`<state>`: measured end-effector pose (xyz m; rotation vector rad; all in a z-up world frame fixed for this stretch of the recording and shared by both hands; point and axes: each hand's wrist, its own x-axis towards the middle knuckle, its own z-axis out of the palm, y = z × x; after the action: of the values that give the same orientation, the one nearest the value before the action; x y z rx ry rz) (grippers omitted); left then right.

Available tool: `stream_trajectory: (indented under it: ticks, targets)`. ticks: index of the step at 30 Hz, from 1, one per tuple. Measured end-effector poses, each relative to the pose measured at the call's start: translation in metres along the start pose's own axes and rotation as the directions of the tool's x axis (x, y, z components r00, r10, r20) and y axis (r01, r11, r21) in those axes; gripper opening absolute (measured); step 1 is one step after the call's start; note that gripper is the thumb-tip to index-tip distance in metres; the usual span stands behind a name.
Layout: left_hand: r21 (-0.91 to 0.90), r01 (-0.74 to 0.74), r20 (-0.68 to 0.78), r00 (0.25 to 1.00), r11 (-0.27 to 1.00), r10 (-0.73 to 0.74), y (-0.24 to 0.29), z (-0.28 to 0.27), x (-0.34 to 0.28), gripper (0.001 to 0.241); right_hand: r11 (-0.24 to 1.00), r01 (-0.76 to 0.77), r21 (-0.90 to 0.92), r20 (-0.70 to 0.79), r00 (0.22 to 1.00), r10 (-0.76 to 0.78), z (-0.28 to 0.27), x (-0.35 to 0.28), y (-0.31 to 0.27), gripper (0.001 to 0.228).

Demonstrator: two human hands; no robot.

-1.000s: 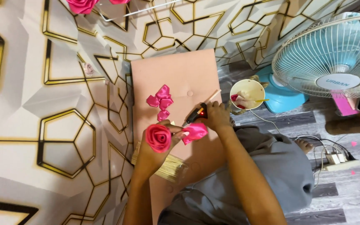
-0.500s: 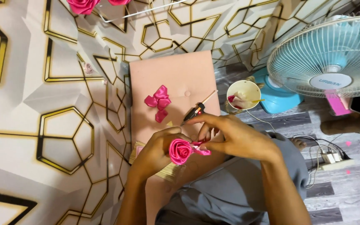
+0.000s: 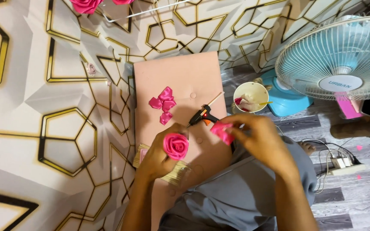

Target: The person uses a hot glue gun to attach pink fabric petals to a wooden stick, forming a rose. They repeatedly apply glue and wrap the petals around the stick to build the flower's shape.

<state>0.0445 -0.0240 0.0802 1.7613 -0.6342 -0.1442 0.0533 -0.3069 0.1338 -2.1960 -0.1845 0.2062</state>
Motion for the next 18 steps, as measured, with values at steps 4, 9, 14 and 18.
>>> stream_trajectory:
  ticks: [4, 9, 14, 18]
  targets:
    - [-0.204, 0.0, -0.136, 0.99, 0.979, -0.028, -0.033, 0.021, -0.008, 0.036, 0.976, -0.004, 0.216, -0.214, 0.975, 0.052, 0.006, -0.005, 0.007, 0.033]
    - [-0.433, -0.048, -0.174, 0.984, 0.9, -0.031, -0.024, 0.044, 0.006, 0.042, 0.848, 0.044, 0.528, -0.291, 0.948, 0.132, 0.015, -0.014, 0.009, 0.051]
    - [-0.648, -0.147, -0.13, 0.988, 0.748, 0.082, -0.022, 0.052, 0.021, 0.046, 0.795, 0.068, 0.603, -0.293, 0.946, 0.142, 0.021, -0.022, -0.013, 0.053]
    - [-0.764, -0.174, -0.12, 0.984, 0.621, 0.128, -0.034, 0.065, 0.022, 0.037, 0.784, 0.088, 0.614, -0.317, 0.938, 0.143, 0.028, -0.023, -0.028, 0.037]
